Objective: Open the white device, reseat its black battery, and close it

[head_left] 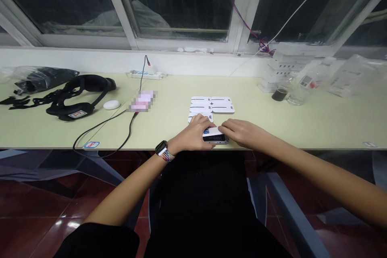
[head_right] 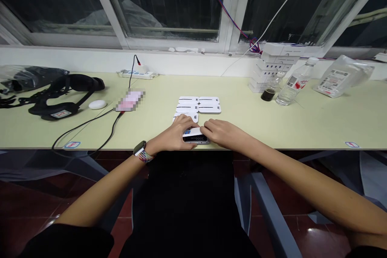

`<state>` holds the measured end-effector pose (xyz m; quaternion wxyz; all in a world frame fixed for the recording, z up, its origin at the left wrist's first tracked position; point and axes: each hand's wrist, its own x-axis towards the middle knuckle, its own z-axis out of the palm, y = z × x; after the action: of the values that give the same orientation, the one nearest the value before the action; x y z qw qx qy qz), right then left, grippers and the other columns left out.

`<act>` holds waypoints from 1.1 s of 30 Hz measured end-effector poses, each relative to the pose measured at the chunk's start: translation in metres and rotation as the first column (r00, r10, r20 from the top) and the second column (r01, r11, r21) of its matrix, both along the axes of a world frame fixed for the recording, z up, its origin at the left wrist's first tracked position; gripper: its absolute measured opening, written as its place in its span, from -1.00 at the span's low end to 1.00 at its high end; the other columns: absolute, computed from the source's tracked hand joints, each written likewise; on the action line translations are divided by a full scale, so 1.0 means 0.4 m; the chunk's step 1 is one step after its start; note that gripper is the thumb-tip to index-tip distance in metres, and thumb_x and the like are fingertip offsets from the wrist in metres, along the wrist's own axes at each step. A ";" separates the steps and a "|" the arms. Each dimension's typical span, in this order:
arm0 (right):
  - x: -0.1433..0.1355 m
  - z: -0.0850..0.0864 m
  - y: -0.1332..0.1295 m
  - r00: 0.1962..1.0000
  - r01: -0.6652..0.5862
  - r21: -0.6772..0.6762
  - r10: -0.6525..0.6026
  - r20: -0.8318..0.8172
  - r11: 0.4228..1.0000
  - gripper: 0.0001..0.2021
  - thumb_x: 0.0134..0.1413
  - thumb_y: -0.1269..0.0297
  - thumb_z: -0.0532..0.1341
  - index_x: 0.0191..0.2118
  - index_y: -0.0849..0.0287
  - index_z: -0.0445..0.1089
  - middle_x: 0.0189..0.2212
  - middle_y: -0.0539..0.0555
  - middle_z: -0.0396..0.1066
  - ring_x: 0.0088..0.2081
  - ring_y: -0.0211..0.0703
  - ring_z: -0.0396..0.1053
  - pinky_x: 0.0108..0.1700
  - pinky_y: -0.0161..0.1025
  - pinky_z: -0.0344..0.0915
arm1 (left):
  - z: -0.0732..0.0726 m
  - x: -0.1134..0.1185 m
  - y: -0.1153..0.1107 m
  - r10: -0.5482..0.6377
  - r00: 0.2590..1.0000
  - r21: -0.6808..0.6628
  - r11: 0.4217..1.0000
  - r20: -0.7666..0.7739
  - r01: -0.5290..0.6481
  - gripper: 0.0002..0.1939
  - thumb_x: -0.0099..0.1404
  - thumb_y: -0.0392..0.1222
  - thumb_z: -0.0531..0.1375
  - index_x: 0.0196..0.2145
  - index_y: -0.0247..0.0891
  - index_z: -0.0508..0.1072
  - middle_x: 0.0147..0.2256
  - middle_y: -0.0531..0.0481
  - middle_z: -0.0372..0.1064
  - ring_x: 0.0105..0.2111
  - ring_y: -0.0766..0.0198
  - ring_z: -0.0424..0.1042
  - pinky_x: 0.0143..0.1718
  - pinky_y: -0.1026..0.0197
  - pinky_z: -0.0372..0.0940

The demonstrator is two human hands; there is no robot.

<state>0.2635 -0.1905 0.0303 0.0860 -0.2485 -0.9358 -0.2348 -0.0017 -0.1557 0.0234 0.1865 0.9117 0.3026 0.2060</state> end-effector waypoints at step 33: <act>0.086 -0.018 0.109 0.441 0.191 -0.845 -0.812 -0.382 0.500 -0.54 0.14 0.20 0.34 0.15 0.12 0.38 -0.37 0.02 0.53 -0.30 -0.01 0.47 -0.24 -0.10 0.28 | 0.000 -0.041 -0.033 0.146 0.989 -0.041 0.989 0.034 -0.145 -0.32 0.25 0.01 0.48 0.25 -0.13 0.39 0.09 -0.13 0.45 0.19 -0.20 0.26 0.26 -0.22 0.25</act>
<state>0.2979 -0.1471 0.0233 0.2816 -0.6268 -0.6831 0.2475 -0.0182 -0.1690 0.0235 0.1941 0.8795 0.3687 0.2299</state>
